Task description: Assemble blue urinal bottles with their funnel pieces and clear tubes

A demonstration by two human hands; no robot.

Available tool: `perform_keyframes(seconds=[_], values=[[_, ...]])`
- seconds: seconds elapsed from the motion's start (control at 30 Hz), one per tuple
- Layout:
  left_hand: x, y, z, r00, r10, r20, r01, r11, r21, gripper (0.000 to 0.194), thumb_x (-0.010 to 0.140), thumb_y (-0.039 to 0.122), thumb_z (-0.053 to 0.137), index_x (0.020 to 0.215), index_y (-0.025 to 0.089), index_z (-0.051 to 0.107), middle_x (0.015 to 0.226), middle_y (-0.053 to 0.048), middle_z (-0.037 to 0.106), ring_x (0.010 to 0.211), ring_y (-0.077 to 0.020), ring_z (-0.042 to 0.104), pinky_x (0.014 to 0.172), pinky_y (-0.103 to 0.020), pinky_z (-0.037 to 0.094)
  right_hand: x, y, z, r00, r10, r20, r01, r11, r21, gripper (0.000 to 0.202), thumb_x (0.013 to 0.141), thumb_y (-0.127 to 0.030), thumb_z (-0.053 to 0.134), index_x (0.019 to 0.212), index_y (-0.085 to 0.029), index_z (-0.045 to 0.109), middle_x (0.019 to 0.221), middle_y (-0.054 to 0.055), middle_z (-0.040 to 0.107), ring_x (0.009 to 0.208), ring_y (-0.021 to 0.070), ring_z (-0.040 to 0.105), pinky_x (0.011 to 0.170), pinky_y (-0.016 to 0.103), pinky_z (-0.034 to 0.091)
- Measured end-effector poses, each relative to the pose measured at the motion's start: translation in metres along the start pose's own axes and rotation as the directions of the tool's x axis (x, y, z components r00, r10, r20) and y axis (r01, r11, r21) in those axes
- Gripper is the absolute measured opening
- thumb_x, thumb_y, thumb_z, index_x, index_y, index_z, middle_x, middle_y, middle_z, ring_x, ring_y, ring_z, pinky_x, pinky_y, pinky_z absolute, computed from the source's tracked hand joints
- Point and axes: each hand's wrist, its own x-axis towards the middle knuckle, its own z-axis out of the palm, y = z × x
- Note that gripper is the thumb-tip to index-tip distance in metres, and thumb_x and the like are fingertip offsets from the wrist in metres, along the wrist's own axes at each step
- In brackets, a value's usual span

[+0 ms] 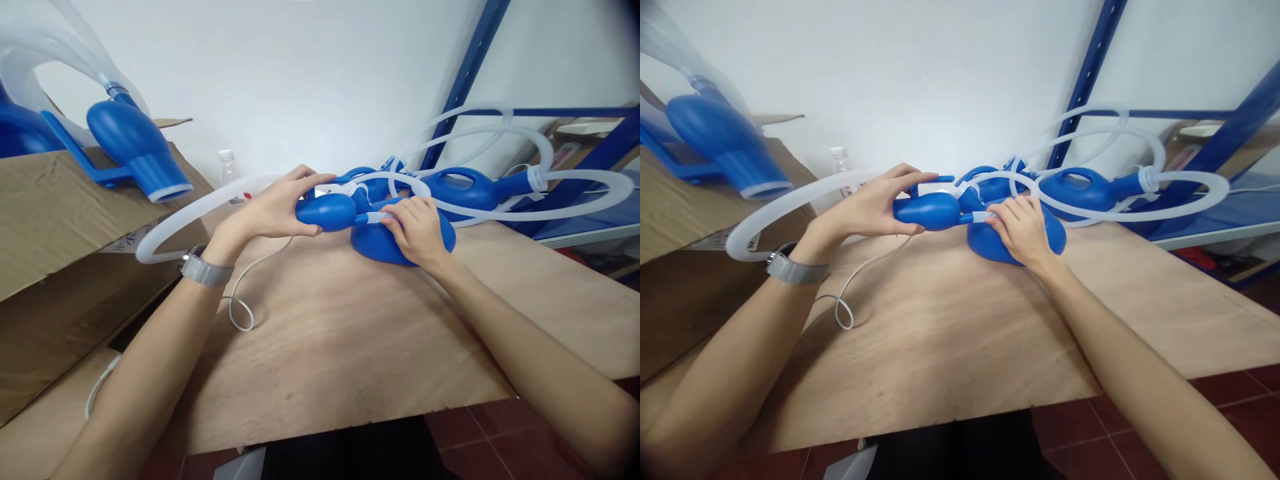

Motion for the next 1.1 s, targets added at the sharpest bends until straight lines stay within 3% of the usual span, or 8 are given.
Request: perform_keyframes(seconds=[0.33,0.57,0.73,1.1], values=[[-0.001,0.003,-0.002,0.992,0.008,-0.125,-0.026,0.989,-0.147,0.061,0.076,0.055,0.082,0.130,0.030,0.070,0.134,-0.009,0.061,0.123,-0.0298,0.060,0.107,-0.047,0.049,-0.006,0.001,0.009,0.996,-0.057,-0.075,0.055,0.998,-0.030,0.042,0.111,-0.046,0.032,0.116,-0.024,0.068,0.093,0.008,0.068,0.088,0.0267,0.058,0.083,0.042,0.039],[0.000,0.000,-0.007,0.995,-0.005,-0.100,-0.011,0.988,-0.151,0.062,0.073,0.058,0.084,0.126,0.029,0.073,0.135,-0.011,0.062,0.124,-0.0310,0.060,0.108,-0.049,0.049,-0.007,-0.007,0.014,0.993,-0.060,-0.103,0.054,0.997,-0.060,0.036,0.111,-0.037,0.035,0.121,-0.026,0.068,0.093,0.008,0.066,0.088,0.0269,0.055,0.084,0.044,0.038],[-0.002,-0.007,-0.012,0.996,-0.041,-0.075,0.029,0.988,-0.153,0.061,0.071,0.059,0.085,0.123,0.030,0.075,0.135,-0.011,0.064,0.121,-0.0318,0.060,0.104,-0.052,0.051,-0.007,-0.003,0.012,0.997,-0.064,-0.039,0.062,0.997,-0.054,0.036,0.108,-0.043,0.041,0.128,-0.028,0.066,0.098,0.009,0.064,0.094,0.0295,0.054,0.086,0.045,0.038],[-0.002,-0.001,-0.007,0.997,-0.029,-0.068,0.016,0.982,-0.187,0.059,0.072,0.055,0.085,0.124,0.030,0.075,0.135,-0.010,0.064,0.121,-0.0303,0.061,0.103,-0.049,0.052,-0.008,0.000,0.010,0.993,-0.042,-0.108,0.039,0.999,-0.030,0.031,0.109,-0.040,0.041,0.115,-0.029,0.069,0.093,0.008,0.065,0.087,0.0273,0.054,0.083,0.044,0.037]])
